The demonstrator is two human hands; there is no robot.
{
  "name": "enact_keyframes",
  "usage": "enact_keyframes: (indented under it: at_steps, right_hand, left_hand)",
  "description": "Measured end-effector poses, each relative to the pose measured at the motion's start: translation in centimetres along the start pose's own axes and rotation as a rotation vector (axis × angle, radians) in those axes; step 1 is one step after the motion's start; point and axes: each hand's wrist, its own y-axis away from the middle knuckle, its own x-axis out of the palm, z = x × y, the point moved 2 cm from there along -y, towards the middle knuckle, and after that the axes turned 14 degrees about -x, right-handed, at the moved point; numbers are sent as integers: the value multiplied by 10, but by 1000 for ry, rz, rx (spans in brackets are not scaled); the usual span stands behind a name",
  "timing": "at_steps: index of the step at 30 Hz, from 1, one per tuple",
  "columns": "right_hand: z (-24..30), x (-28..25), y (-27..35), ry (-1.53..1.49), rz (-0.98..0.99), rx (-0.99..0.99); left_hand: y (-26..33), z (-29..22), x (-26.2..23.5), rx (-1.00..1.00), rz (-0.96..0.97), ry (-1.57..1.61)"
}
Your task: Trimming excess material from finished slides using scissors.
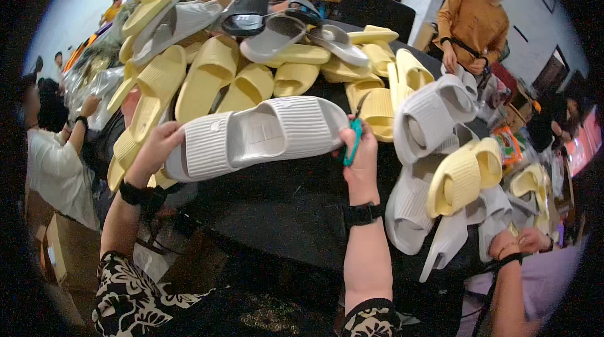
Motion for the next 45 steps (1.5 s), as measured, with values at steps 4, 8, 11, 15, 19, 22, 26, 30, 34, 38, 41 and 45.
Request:
enact_keyframes:
  at_steps: [4,8,11,15,19,22,26,30,34,38,41,45]
  right_hand:
    - [8,-4,2,-1,26,-89]
    - [3,0,4,136,156,-278]
    - [15,11,6,-6,173,-211]
    - [28,9,11,-311,11,-40]
    - [30,11,11,-507,5,2]
    - [17,23,12,-472,12,90]
    - [1,27,15,-277,62,173]
    - [-8,23,15,-203,154,257]
    - [-8,34,21,-179,211,289]
    - [3,28,23,-135,217,283]
    - [1,22,23,-160,188,257]
    - [-2,32,25,-158,210,286]
  left_hand:
    - [3,-35,-12,99,68,75]
    - [9,-40,-17,40,18,61]
    - [11,-34,-19,-24,139,315]
    - [26,-57,-1,-2,194,542]
    - [19,-79,-6,-24,96,671]
    - [-24,-57,-43,-36,180,740]
    - [-40,-123,-4,-110,299,898]
    - [-78,-170,50,-68,514,887]
    - [-83,-211,103,-35,515,873]
    - [-60,-269,167,-27,612,912]
    - [-71,-299,206,17,672,892]
    - [-100,-322,260,-108,522,937]
